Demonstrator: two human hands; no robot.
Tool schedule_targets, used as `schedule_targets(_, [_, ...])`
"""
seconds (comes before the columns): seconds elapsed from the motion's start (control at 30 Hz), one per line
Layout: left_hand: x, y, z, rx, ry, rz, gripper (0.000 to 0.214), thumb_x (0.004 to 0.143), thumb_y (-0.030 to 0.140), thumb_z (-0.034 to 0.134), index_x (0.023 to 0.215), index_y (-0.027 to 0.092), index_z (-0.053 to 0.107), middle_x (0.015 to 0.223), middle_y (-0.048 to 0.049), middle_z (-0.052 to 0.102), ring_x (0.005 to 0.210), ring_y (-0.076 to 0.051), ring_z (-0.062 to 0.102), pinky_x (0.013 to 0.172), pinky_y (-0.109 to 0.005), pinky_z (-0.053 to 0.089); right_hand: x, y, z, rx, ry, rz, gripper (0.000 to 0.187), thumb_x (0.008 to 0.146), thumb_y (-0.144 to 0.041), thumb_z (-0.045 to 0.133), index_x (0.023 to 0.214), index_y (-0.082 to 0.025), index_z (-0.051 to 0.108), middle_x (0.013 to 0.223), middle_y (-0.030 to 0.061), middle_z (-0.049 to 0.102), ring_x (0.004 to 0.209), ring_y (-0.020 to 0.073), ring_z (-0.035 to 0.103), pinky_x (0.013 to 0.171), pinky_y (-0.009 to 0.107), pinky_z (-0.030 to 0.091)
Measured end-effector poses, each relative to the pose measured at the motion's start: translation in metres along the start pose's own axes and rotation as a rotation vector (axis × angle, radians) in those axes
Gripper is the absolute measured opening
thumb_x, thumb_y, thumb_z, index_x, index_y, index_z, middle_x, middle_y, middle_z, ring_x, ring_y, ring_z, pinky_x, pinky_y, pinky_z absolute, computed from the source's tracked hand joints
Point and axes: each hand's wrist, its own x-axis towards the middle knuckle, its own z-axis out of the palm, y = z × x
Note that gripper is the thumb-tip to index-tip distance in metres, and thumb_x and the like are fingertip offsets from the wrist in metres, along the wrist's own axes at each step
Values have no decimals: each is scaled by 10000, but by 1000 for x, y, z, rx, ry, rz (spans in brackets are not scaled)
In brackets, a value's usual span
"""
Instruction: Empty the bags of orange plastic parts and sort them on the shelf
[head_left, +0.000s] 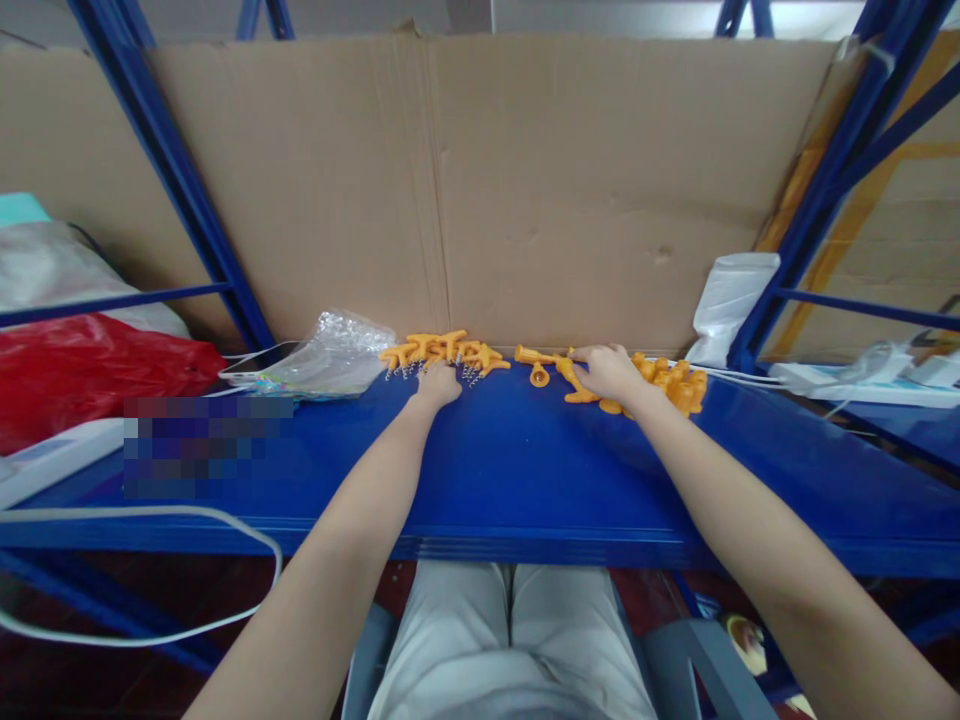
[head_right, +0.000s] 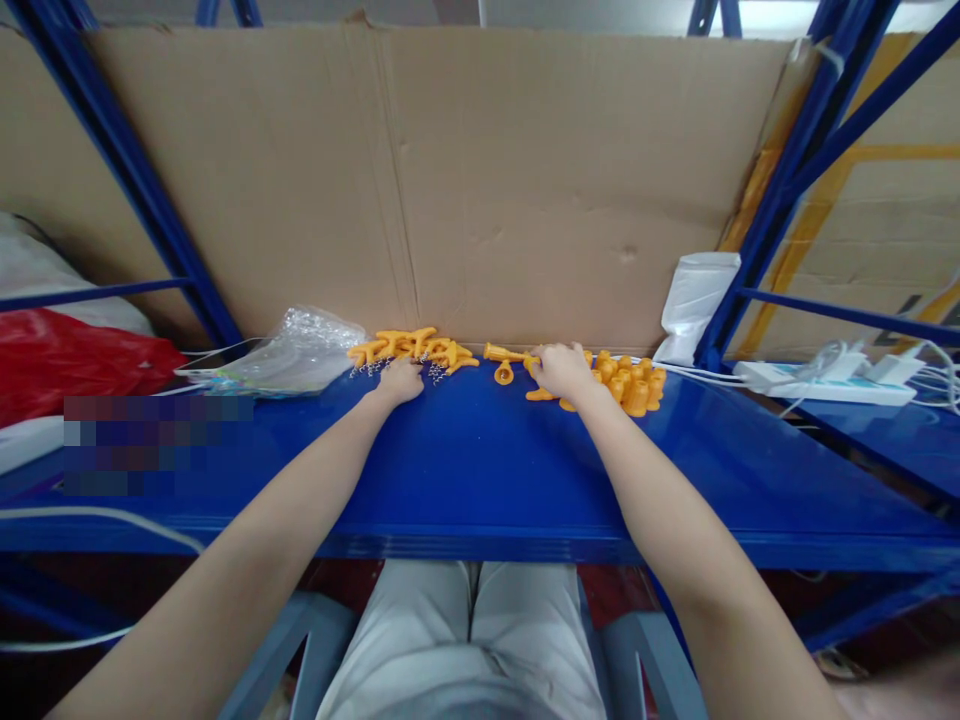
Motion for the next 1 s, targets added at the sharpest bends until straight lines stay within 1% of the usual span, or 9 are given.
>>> schedule_targets(0.17, [0, -2, 2, -30, 30, -12, 445, 855, 119, 482, 1225, 132, 730, 1363, -187, 637, 1324, -333, 567, 1093, -438, 485, 4, -1, 6, 9, 55, -69, 443, 985, -266, 372, 1289, -184, 684, 1263, 124, 731, 1187, 271, 658, 1020, 407, 404])
schedule_targets(0.3, [1, -2, 3, -35, 28, -33, 464, 852, 109, 485, 1257, 128, 711, 1399, -187, 611, 1342, -332, 553, 1094, -443, 489, 6, -1, 10, 24, 60, -91, 436, 983, -270, 388, 1297, -185, 678, 1276, 124, 726, 1195, 266, 655, 1036, 412, 392])
schedule_targets(0.4, [2, -3, 4, -40, 36, -29, 477, 850, 107, 476, 1267, 133, 707, 1394, -186, 615, 1332, -335, 560, 1082, -452, 501, 4, -2, 8, 38, 45, -88, 432, 983, -255, 386, 1282, -171, 686, 1281, 133, 721, 1219, 281, 644, 1039, 425, 391])
schedule_targets(0.5, [1, -4, 3, -32, 48, -23, 463, 860, 116, 472, 1258, 137, 708, 1373, -181, 628, 1321, -325, 568, 1081, -433, 497, 2, -4, 4, 42, 31, -80, 435, 988, -246, 376, 1281, -157, 685, 1286, 141, 717, 1231, 286, 640, 1044, 431, 390])
schedule_targets(0.73, [-3, -1, -4, -12, 2, -53, 466, 892, 110, 427, 1287, 99, 673, 1406, -191, 597, 1325, -325, 560, 1054, -427, 511, 3, -3, 6, 43, 43, -87, 411, 983, -254, 397, 1259, -194, 696, 1282, 116, 723, 1223, 270, 644, 1039, 418, 391])
schedule_targets(0.87, [-4, -2, -4, -29, 24, -53, 441, 879, 119, 455, 1242, 137, 704, 1384, -176, 615, 1309, -322, 573, 1048, -424, 520, 2, -4, 4, 40, 37, -76, 425, 985, -254, 392, 1284, -188, 688, 1286, 123, 720, 1227, 274, 642, 1044, 423, 389])
schedule_targets(1.0, [-4, -3, -2, -58, 58, -37, 431, 854, 124, 482, 1207, 174, 723, 1350, -159, 642, 1299, -326, 580, 1049, -442, 519, -1, -5, -2, 36, 22, -52, 437, 990, -259, 371, 1276, -181, 693, 1258, 148, 728, 1213, 294, 650, 1028, 452, 403])
